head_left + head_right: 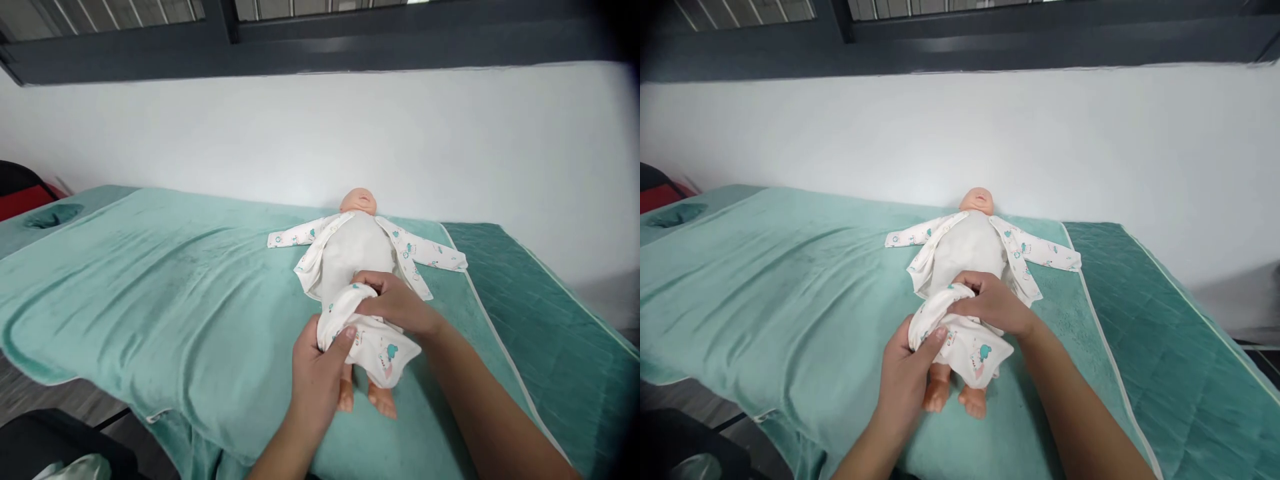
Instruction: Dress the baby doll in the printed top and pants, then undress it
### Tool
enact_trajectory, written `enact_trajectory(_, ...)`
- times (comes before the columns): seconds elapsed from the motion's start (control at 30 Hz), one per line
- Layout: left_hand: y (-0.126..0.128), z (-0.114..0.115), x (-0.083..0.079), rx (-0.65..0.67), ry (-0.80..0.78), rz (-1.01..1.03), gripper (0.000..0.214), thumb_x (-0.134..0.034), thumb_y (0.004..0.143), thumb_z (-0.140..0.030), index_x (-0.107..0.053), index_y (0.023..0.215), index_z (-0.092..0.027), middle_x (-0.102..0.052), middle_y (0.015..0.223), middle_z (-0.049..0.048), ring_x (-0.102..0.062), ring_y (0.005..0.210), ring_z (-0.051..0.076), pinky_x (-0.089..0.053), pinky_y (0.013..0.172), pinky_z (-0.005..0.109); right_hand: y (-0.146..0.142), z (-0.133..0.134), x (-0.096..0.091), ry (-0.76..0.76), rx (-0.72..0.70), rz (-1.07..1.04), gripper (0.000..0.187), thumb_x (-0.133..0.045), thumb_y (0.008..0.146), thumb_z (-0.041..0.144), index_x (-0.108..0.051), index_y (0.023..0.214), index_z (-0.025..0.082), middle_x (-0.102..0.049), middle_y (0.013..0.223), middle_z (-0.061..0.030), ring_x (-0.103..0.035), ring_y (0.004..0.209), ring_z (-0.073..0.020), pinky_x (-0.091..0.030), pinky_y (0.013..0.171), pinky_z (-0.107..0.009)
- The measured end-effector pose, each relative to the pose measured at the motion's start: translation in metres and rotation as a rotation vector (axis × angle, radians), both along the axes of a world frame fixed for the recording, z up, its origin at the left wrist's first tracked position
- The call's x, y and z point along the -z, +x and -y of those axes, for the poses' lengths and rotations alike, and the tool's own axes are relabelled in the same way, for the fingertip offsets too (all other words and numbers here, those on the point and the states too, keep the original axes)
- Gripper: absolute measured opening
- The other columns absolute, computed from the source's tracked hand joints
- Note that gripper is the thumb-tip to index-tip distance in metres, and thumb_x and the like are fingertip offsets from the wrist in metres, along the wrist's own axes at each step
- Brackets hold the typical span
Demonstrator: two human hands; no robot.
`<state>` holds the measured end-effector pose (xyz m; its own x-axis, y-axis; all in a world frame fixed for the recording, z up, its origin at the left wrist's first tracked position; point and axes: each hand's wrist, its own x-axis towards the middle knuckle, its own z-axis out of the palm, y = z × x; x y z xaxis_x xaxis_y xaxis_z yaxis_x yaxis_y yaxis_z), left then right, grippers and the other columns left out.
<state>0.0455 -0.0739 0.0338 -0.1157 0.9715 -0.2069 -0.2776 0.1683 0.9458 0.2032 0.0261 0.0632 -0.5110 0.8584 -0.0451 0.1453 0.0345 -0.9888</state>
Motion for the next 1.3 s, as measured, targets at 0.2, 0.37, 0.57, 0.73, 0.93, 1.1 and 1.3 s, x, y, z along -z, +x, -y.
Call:
enact_trajectory(0.2, 0.002, 0.034, -0.003, -0.039, -0.090, 0.084, 0.040, -0.076, 0.073, -0.053, -0.062, 0.085, -0.017, -0.053, 0.059, -0.0042, -0.043, 0.048, 0.007, -0.033, 0.045, 0.021, -0.003, 0.009, -0.009, 0.111, -0.118, 0.212, 0.014, -0.071, 0.070, 0.024, -0.065, 0.082, 0.019, -0.060, 0.078, 0.0032, -0.053, 0.073, -0.0140, -0.039, 0.064, -0.025)
enact_trajectory(0.37, 0.008, 0.054, -0.010, -0.204, -0.170, 0.133, 0.044, -0.082, 0.066, -0.051, -0.062, 0.082, -0.015, -0.050, 0.058, -0.0053, -0.037, 0.047, 0.004, -0.027, 0.042, 0.016, -0.007, 0.011, -0.013, 0.250, -0.220, 0.378, 0.014, -0.069, 0.072, 0.028, -0.065, 0.083, 0.020, -0.064, 0.084, 0.0023, -0.056, 0.080, -0.0165, -0.040, 0.069, -0.026)
enact_trajectory(0.57, 0.021, 0.079, 0.007, -0.344, -0.134, 0.288, 0.053, -0.083, 0.061, -0.054, -0.058, 0.088, -0.016, -0.049, 0.051, -0.0072, -0.035, 0.039, 0.005, -0.027, 0.035, 0.018, -0.010, 0.020, -0.022, 0.375, -0.300, 0.595, 0.011, -0.067, 0.070, 0.027, -0.065, 0.079, 0.021, -0.066, 0.082, 0.0023, -0.058, 0.079, -0.0173, -0.038, 0.067, -0.025)
enact_trajectory(0.73, 0.035, 0.099, 0.024, -0.435, -0.123, 0.319, 0.055, -0.082, 0.065, -0.048, -0.052, 0.101, -0.019, -0.056, 0.056, -0.0061, -0.042, 0.041, 0.007, -0.031, 0.039, 0.018, -0.006, 0.031, -0.017, 0.547, -0.330, 0.733, 0.010, -0.064, 0.077, 0.030, -0.066, 0.076, 0.020, -0.068, 0.078, -0.0001, -0.057, 0.074, -0.0167, -0.035, 0.065, -0.026)
enact_trajectory(0.93, 0.025, 0.105, 0.038, -0.401, -0.031, 0.150, 0.054, -0.077, 0.073, -0.048, -0.052, 0.108, -0.017, -0.065, 0.072, -0.0006, -0.052, 0.055, 0.010, -0.043, 0.047, 0.021, -0.004, 0.032, 0.002, 0.677, -0.317, 0.752, 0.012, -0.066, 0.077, 0.033, -0.069, 0.077, 0.021, -0.069, 0.078, -0.0012, -0.055, 0.075, -0.0171, -0.034, 0.071, -0.027)
enact_trajectory(1.1, 0.004, 0.099, 0.041, -0.349, 0.002, 0.119, 0.060, -0.077, 0.072, -0.051, -0.054, 0.114, -0.015, -0.063, 0.070, -0.0006, -0.053, 0.056, 0.012, -0.046, 0.048, 0.024, -0.007, 0.030, 0.004, 0.655, -0.337, 0.701, 0.018, -0.068, 0.077, 0.037, -0.067, 0.069, 0.021, -0.063, 0.067, 0.0020, -0.050, 0.065, -0.0134, -0.031, 0.063, -0.026)
enact_trajectory(1.3, -0.006, 0.092, 0.031, -0.382, 0.033, 0.225, 0.050, -0.075, 0.076, -0.048, -0.059, 0.113, -0.017, -0.060, 0.076, -0.0010, -0.052, 0.061, 0.009, -0.043, 0.051, 0.020, -0.006, 0.026, 0.010, 0.599, -0.372, 0.587, 0.032, -0.070, 0.079, 0.050, -0.066, 0.068, 0.020, -0.061, 0.066, 0.0036, -0.052, 0.070, -0.0138, -0.034, 0.073, -0.026)
